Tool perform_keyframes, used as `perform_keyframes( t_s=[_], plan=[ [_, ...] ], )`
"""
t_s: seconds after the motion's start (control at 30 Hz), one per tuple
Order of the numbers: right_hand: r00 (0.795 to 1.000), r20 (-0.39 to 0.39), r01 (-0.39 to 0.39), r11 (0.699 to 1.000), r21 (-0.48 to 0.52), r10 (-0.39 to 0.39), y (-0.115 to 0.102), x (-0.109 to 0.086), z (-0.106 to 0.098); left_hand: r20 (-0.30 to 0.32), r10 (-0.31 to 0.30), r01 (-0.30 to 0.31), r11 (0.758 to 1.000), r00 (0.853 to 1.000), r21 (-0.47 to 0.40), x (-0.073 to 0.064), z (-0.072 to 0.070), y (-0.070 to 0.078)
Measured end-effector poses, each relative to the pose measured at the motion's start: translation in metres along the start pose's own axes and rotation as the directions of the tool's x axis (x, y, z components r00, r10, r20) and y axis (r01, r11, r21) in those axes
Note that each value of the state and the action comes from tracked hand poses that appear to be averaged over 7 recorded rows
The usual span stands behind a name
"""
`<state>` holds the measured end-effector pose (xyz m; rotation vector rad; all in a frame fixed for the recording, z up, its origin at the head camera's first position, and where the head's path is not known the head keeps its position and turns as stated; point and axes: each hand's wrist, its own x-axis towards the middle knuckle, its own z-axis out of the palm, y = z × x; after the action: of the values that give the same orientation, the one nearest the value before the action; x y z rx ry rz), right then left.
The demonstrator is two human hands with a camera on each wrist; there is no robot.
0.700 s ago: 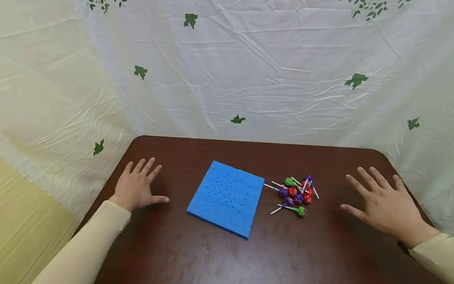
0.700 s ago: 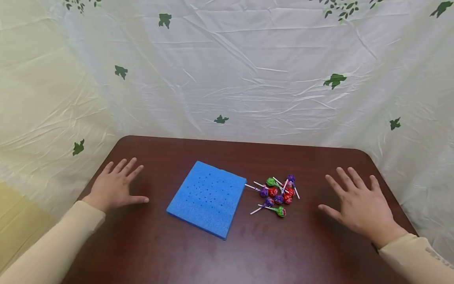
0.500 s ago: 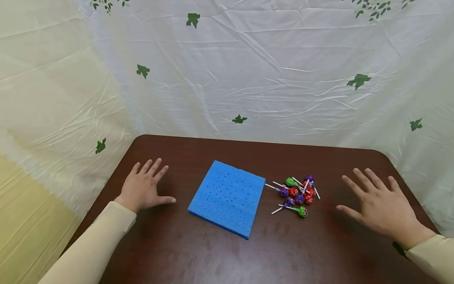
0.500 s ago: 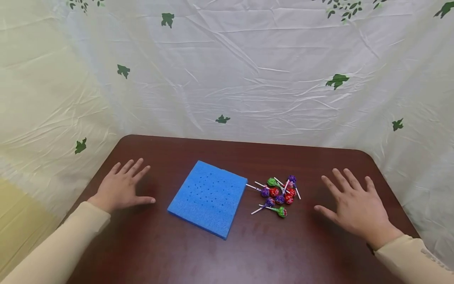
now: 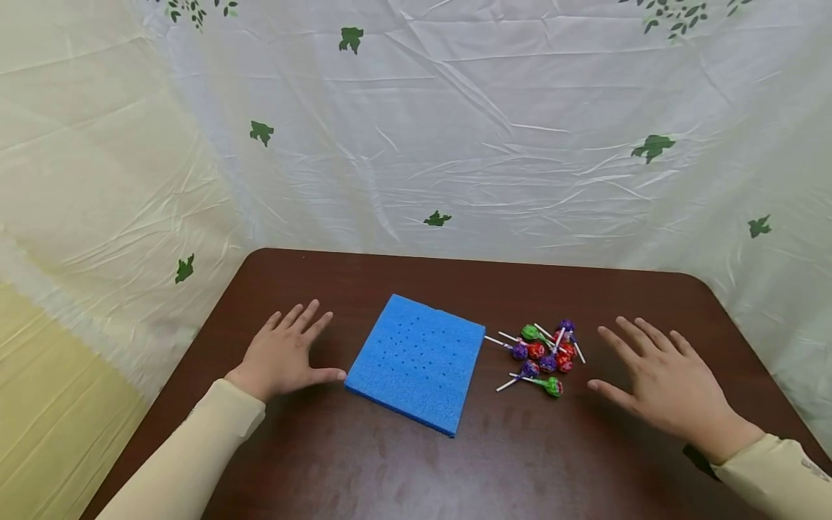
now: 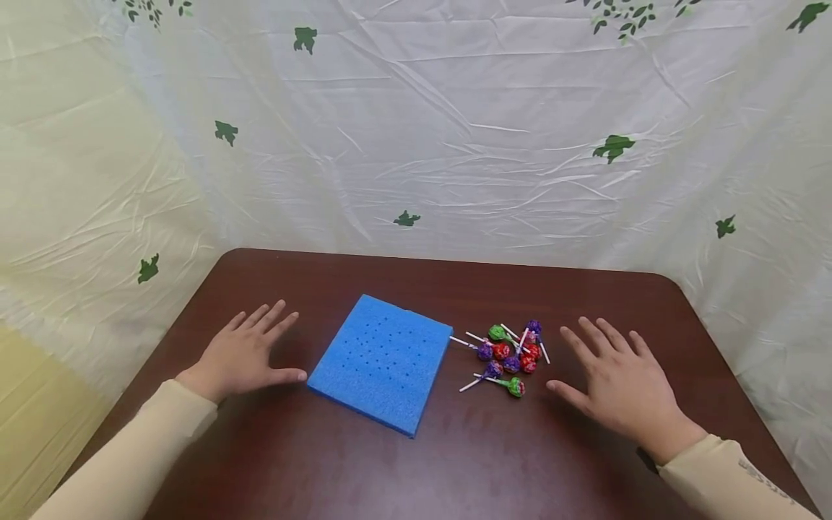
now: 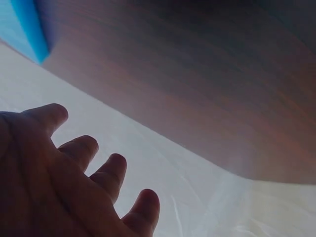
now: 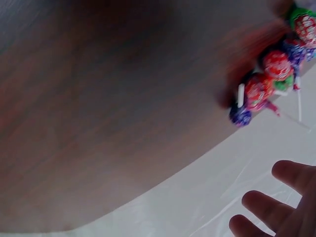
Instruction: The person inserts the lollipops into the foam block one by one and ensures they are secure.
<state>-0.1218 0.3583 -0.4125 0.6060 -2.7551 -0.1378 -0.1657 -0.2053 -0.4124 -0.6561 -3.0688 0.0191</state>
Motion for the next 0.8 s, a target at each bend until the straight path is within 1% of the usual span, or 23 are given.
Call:
perform_keyframes(
  t_s=[0.2, 0.27, 0.33, 0.47, 0.6, 0.7, 0.8],
  plan=[
    [0.999, -0.039, -0.001, 0.997, 0.076, 0.004, -0.014, 0.003, 0.001, 0.008, 0.034, -0.033, 0.992, 0.999, -0.123, 0.002, 0.007, 0.018],
    [0.999, -0.046, -0.012, 0.995, 0.099, 0.016, -0.019, 0.004, 0.001, 0.011, 0.051, -0.048, 0.988, 0.999, -0.147, 0.003, 0.009, 0.023],
    [0.998, -0.039, -0.039, 0.992, 0.123, 0.044, -0.024, 0.005, 0.001, 0.009, 0.067, -0.065, 0.984, 0.998, -0.168, 0.003, 0.010, 0.028],
    [0.993, 0.014, -0.115, 0.977, 0.181, 0.114, -0.033, 0.008, 0.001, 0.016, 0.075, -0.070, 0.976, 0.997, -0.208, 0.003, 0.012, 0.038],
    [0.982, 0.073, -0.186, 0.951, 0.247, 0.173, -0.042, 0.009, 0.002, 0.048, 0.061, -0.047, 0.968, 0.997, -0.247, 0.004, 0.016, 0.046],
    [0.973, 0.106, -0.225, 0.932, 0.284, 0.203, -0.047, 0.009, 0.004, 0.059, 0.054, -0.037, 0.963, 0.997, -0.265, 0.005, 0.020, 0.050],
    [0.965, 0.136, -0.255, 0.918, 0.304, 0.223, -0.050, 0.008, 0.006, 0.063, 0.047, -0.029, 0.963, 0.997, -0.267, 0.006, 0.024, 0.054]
  ],
)
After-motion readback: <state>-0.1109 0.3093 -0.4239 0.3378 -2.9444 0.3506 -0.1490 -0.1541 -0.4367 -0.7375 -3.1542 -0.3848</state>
